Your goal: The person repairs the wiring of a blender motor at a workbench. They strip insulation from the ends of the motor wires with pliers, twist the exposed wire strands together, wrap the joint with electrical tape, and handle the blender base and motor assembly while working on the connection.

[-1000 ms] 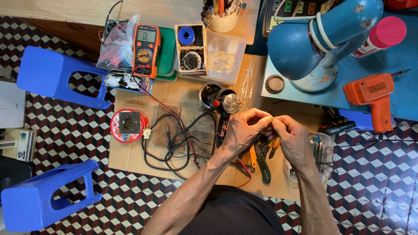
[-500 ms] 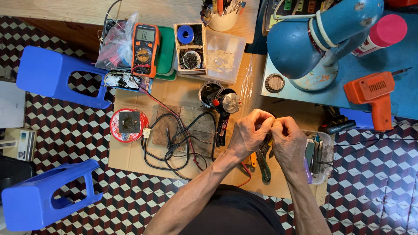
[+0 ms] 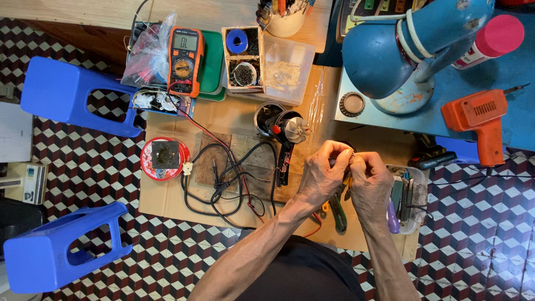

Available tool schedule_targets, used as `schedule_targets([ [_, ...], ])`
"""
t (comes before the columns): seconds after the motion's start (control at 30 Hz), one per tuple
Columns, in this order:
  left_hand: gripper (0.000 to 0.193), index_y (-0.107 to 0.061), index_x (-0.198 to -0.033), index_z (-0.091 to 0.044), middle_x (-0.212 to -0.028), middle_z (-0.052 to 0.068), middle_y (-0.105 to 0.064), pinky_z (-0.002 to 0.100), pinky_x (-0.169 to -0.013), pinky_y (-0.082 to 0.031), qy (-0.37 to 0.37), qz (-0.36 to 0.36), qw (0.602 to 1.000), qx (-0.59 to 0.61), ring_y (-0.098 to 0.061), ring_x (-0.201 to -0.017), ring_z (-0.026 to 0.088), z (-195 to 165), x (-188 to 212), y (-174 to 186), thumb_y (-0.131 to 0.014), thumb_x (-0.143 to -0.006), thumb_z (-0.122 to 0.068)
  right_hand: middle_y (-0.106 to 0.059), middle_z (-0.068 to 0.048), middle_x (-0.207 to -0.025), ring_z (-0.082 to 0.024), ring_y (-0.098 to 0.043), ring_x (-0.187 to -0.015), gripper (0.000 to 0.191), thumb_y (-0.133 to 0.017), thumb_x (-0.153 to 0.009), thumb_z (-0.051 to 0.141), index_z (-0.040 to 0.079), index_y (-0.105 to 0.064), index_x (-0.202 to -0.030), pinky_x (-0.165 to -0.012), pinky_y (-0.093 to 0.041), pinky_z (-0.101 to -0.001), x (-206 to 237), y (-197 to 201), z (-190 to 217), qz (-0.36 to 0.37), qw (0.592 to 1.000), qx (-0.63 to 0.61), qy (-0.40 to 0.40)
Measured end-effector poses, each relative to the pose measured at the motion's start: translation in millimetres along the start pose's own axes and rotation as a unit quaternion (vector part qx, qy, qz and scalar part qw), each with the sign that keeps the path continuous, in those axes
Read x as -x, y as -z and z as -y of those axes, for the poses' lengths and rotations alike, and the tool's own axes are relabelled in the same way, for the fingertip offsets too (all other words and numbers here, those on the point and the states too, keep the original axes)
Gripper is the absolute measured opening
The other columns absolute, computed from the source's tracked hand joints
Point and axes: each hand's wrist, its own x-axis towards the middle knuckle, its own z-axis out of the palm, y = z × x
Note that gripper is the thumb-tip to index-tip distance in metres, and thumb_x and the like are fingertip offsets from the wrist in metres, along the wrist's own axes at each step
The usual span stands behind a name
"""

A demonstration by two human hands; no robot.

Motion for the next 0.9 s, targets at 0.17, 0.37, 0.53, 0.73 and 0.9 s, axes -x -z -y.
schedule_targets([
  [0.17, 0.021, -0.066, -0.106, -0.001, -0.090, 0.007, -0.075, 0.029, -0.074, -0.061, 0.027, 0.003, 0.999, 0.021, -0.073, -0.084, 0.013, 0, 0, 0, -0.064, -0.101, -0.022, -0.067, -0.004, -0.073, -0.006, -0.058, -0.062, 0.015, -0.063, -0.102, 0.012, 0.000, -0.068, -0.095, -0.052, -0.045, -0.0244, 1, 0, -3, 0.001, 1.000, 0.003, -0.007],
  [0.37, 0.022, -0.068, -0.106, -0.001, -0.089, 0.007, -0.075, 0.028, -0.071, -0.060, 0.034, -0.006, 0.999, 0.006, -0.073, -0.081, 0.012, 0, 0, -1, -0.064, -0.100, -0.022, -0.068, -0.004, -0.078, -0.006, -0.059, -0.067, 0.015, -0.062, -0.103, 0.011, 0.000, -0.069, -0.097, -0.055, -0.046, -0.0234, 5, 1, -2, 0.013, 0.999, -0.038, -0.018],
  [0.53, 0.027, -0.069, -0.115, -0.001, -0.093, 0.004, -0.071, 0.025, -0.073, -0.057, 0.038, 0.093, 0.989, 0.112, -0.067, -0.084, 0.009, 7, -4, 17, -0.063, -0.103, -0.025, -0.072, -0.002, -0.087, -0.005, -0.066, -0.077, 0.019, -0.057, -0.105, 0.012, 0.000, -0.068, -0.096, -0.068, -0.054, -0.0196, 5, 4, 5, 0.036, 0.995, -0.094, -0.011],
  [0.73, 0.028, -0.070, -0.113, 0.001, -0.091, 0.005, -0.070, 0.025, -0.072, -0.055, 0.060, 0.124, 0.978, 0.154, -0.066, -0.082, 0.010, 16, -9, 23, -0.066, -0.101, -0.024, -0.069, -0.002, -0.081, -0.006, -0.062, -0.072, 0.020, -0.057, -0.104, 0.014, -0.001, -0.067, -0.094, -0.063, -0.050, -0.0213, 4, -1, 8, 0.045, 0.995, -0.083, -0.039],
  [0.9, 0.027, -0.069, -0.112, 0.000, -0.094, 0.005, -0.070, 0.024, -0.078, -0.056, 0.061, 0.129, 0.977, 0.160, -0.067, -0.086, 0.010, 18, -10, 24, -0.066, -0.101, -0.024, -0.067, -0.003, -0.081, -0.007, -0.060, -0.072, 0.020, -0.059, -0.105, 0.013, -0.001, -0.067, -0.094, -0.064, -0.050, -0.0215, 4, -1, 7, 0.054, 0.994, -0.089, -0.034],
])
